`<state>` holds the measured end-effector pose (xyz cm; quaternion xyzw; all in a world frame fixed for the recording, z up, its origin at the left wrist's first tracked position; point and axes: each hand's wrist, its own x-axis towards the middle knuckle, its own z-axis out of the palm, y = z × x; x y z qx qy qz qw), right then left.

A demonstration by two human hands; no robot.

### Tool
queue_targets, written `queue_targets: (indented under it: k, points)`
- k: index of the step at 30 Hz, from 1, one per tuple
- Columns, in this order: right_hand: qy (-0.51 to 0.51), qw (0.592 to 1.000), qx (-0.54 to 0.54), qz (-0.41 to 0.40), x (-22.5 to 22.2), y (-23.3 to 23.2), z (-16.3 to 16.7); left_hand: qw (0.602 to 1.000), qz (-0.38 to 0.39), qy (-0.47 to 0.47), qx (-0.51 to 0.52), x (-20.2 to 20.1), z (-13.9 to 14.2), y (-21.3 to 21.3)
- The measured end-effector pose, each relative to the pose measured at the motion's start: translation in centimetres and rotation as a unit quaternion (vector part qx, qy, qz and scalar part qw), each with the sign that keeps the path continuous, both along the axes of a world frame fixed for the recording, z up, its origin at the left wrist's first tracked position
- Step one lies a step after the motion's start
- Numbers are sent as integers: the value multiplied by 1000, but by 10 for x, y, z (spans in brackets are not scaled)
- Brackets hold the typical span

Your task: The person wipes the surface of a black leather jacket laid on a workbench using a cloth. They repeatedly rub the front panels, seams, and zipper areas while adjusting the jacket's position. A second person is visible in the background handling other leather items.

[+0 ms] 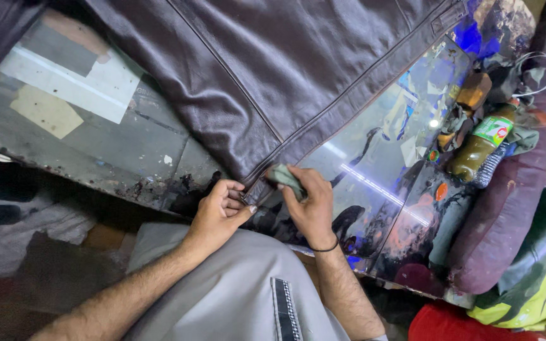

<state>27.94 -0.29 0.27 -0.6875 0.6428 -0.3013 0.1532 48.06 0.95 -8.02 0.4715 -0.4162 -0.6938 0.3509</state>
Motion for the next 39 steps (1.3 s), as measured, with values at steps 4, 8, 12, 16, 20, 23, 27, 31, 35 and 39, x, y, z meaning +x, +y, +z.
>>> queue_targets:
  k: [4, 8, 12, 16, 20, 23, 27, 31, 35, 39]
  points:
    - [-63, 997, -14, -38, 4, 3, 2, 999, -7, -26, -22, 3, 7, -3]
    - [0, 999, -3, 34, 13, 6, 9, 987, -45, -110, -110, 10, 20, -7]
    - [60, 998, -2, 22, 23, 1, 15, 967, -62, -168, -182, 13, 30, -10]
    - [108, 994, 9, -10, 30, -1, 18, 949, -66, -203, -232, 17, 32, -12]
    - [36, 997, 11, 66, 29, -5, 18, 941, -75, -219, -246, 20, 32, -14]
    - [10, 1000, 4, 13, 24, -9, 16, 959, -78, -189, -197, 22, 32, -15]
    - [-33, 998, -9, -59, 20, -2, 13, 979, -54, -131, -146, 24, 29, -15]
    - [-79, 994, -20, -66, 22, 11, 8, 993, -51, -57, -87, 23, 16, -15]
    - [2, 998, -26, -61, 26, 18, 2, 998, -53, 25, -6, 22, -1, -11]
    - [38, 999, -18, -3, 30, 34, 5, 990, -34, 130, 50, 24, -14, -8]
